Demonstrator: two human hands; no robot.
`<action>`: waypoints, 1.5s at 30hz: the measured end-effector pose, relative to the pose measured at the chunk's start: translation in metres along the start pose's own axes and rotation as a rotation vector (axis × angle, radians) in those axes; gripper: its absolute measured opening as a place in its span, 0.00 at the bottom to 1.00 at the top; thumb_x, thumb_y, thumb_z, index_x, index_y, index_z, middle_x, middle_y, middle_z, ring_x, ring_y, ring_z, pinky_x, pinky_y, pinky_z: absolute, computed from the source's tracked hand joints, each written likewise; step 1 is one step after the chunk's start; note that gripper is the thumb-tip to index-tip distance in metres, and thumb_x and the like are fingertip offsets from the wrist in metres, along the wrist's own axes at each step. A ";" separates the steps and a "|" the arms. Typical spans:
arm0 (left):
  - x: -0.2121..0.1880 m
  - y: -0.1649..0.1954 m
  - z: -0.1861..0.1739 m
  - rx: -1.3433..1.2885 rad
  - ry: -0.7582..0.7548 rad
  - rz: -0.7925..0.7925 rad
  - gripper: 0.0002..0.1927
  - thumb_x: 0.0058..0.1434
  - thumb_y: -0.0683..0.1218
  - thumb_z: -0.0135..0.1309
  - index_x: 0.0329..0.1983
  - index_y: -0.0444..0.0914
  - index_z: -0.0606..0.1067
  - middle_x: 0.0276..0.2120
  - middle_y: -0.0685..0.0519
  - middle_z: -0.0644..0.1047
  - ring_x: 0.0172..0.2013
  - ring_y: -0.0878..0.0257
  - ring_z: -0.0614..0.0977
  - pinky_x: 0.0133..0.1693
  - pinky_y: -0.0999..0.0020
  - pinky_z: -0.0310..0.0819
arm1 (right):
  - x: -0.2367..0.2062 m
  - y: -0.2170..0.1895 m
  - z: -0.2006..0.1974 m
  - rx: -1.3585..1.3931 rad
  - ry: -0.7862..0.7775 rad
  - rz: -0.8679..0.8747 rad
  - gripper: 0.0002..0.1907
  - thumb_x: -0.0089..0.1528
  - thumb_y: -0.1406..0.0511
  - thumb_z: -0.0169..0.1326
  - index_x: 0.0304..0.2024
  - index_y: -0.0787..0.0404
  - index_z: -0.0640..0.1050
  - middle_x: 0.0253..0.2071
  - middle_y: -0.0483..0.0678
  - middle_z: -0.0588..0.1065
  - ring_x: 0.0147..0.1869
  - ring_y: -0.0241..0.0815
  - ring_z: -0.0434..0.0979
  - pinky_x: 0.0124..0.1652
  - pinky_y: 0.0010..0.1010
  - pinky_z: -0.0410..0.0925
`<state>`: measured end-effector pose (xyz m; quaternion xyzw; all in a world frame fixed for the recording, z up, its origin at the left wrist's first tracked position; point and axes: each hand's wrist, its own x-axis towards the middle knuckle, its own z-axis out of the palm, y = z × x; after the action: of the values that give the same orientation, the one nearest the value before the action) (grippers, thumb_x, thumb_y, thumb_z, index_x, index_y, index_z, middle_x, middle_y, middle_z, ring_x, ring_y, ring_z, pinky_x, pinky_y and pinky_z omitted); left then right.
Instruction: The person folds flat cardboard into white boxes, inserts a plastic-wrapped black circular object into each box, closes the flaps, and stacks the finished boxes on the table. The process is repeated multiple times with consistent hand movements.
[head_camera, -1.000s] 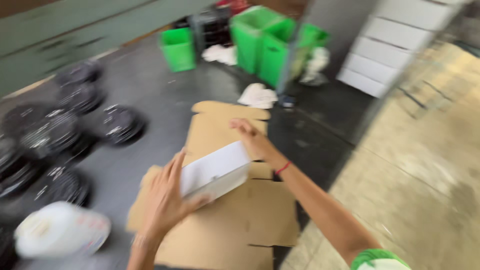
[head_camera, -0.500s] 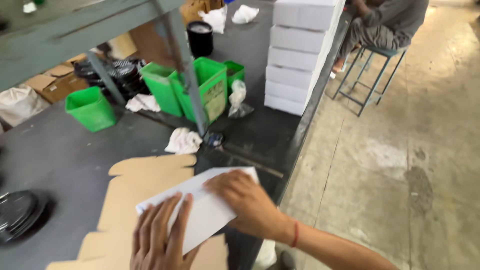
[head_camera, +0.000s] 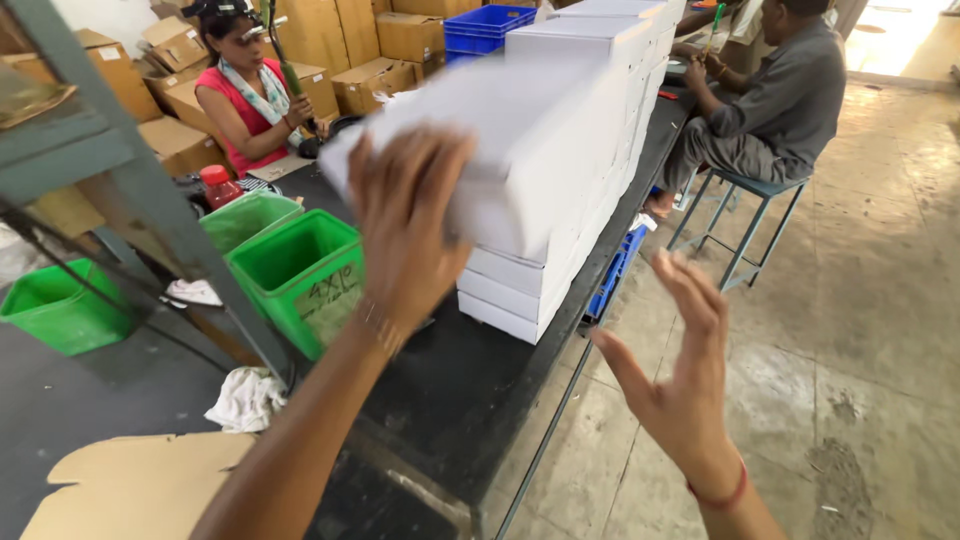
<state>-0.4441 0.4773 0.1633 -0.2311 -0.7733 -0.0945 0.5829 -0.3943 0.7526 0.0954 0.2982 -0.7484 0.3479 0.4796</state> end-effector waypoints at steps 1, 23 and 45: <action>0.025 -0.011 0.033 0.008 0.038 0.018 0.47 0.46 0.40 0.69 0.71 0.43 0.64 0.65 0.52 0.68 0.70 0.53 0.66 0.75 0.43 0.43 | -0.010 0.012 -0.003 -0.023 -0.039 0.016 0.42 0.57 0.62 0.68 0.69 0.61 0.62 0.68 0.56 0.66 0.75 0.54 0.62 0.70 0.45 0.60; 0.078 -0.063 0.218 -0.055 -0.372 -0.108 0.50 0.46 0.61 0.73 0.71 0.54 0.61 0.69 0.59 0.63 0.73 0.53 0.56 0.69 0.29 0.31 | -0.365 0.223 0.012 0.168 -0.989 1.055 0.30 0.58 0.60 0.65 0.63 0.40 0.75 0.60 0.42 0.73 0.60 0.40 0.82 0.61 0.41 0.74; -0.386 0.129 -0.396 0.580 -0.288 -1.235 0.34 0.60 0.40 0.60 0.69 0.37 0.63 0.64 0.42 0.67 0.59 0.48 0.75 0.56 0.52 0.71 | -0.264 -0.146 0.158 0.829 -1.195 0.202 0.16 0.58 0.65 0.63 0.48 0.58 0.80 0.46 0.49 0.79 0.50 0.45 0.82 0.47 0.33 0.74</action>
<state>0.0381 0.3307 -0.0978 0.4059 -0.8267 -0.1668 0.3522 -0.2653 0.5696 -0.1616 0.5234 -0.7130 0.4231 -0.1967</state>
